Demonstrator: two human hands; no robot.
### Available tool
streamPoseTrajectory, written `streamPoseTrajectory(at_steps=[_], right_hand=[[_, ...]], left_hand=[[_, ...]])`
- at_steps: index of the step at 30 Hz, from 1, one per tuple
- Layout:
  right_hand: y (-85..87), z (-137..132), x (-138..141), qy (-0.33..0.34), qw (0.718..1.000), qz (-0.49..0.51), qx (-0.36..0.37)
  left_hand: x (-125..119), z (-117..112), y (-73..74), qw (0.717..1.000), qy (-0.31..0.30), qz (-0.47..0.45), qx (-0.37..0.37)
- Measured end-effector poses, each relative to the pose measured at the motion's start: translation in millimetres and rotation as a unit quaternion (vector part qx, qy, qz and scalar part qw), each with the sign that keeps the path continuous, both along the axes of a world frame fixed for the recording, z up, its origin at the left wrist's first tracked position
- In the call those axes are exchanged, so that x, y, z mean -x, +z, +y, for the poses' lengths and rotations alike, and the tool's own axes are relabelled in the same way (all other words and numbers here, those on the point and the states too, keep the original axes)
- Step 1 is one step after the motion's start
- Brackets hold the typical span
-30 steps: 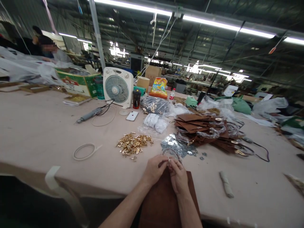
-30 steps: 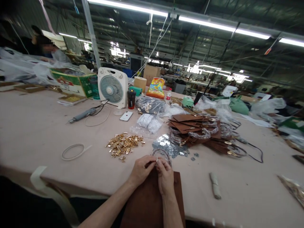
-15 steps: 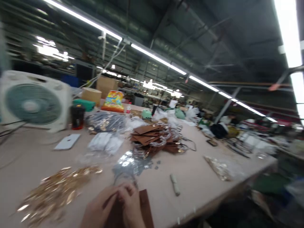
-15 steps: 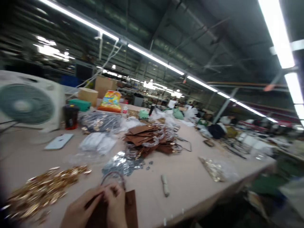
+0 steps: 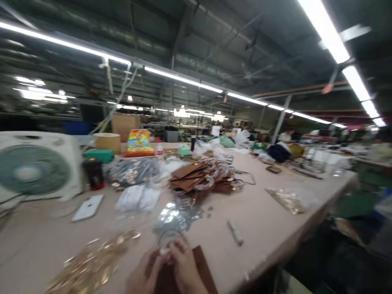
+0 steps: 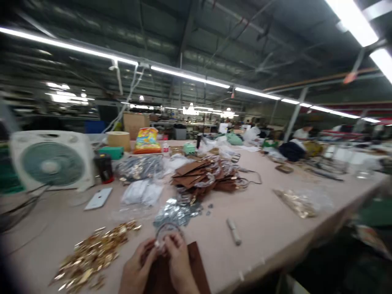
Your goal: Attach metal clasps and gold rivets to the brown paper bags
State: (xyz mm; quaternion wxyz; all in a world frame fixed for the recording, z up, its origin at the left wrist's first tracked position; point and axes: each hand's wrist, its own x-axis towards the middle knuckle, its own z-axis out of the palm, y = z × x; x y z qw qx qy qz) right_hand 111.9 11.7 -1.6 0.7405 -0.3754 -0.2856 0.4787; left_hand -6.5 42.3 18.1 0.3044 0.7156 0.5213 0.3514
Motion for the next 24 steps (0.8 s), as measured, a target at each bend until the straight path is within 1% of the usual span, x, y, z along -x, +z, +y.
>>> streamPoseTrajectory(at_steps=[1, 2, 3, 4, 7, 10, 14, 17, 21, 24], right_hand=[[-1.6, -4, -1, -0.009, 1.0, -0.016, 0.002], [-4.2, -5, -4, -0.013, 0.999, -0.035, 0.006], [-7.3, -6, -7, -0.02, 0.998, -0.056, 0.012], [-10.3, -6, -9, -0.024, 0.996, -0.081, 0.019], [-13.7, -9, -14, -0.051, 0.987, -0.151, 0.029], [-7.7, -15, -12, -0.06, 0.976, -0.206, 0.033], [1.5, -17, -7, -0.048, 0.962, -0.269, 0.02], [3.4, -15, -5, -0.048, 0.953, -0.3, 0.001], [1.7, -15, -4, -0.037, 0.945, -0.323, -0.019], [0.5, -15, -2, -0.041, 0.94, -0.338, -0.03]], left_hand=[[9, -3, -2.0, 0.996, -0.017, -0.089, -0.002], [14, -6, -4.5, 0.987, -0.032, -0.155, -0.004], [15, -7, -7.4, 0.98, -0.047, -0.192, -0.006], [15, -8, -10.5, 0.976, -0.052, -0.209, -0.008], [12, -9, -17.5, 0.974, -0.06, -0.22, -0.002], [11, -12, -19.4, 0.972, -0.066, -0.224, -0.003], [13, -12, -20.1, 0.969, -0.084, -0.232, -0.004], [13, -10, -21.8, 0.968, -0.097, -0.23, -0.008], [13, -9, -24.8, 0.967, -0.108, -0.229, -0.013], [14, -8, -27.6, 0.968, -0.109, -0.226, -0.011]])
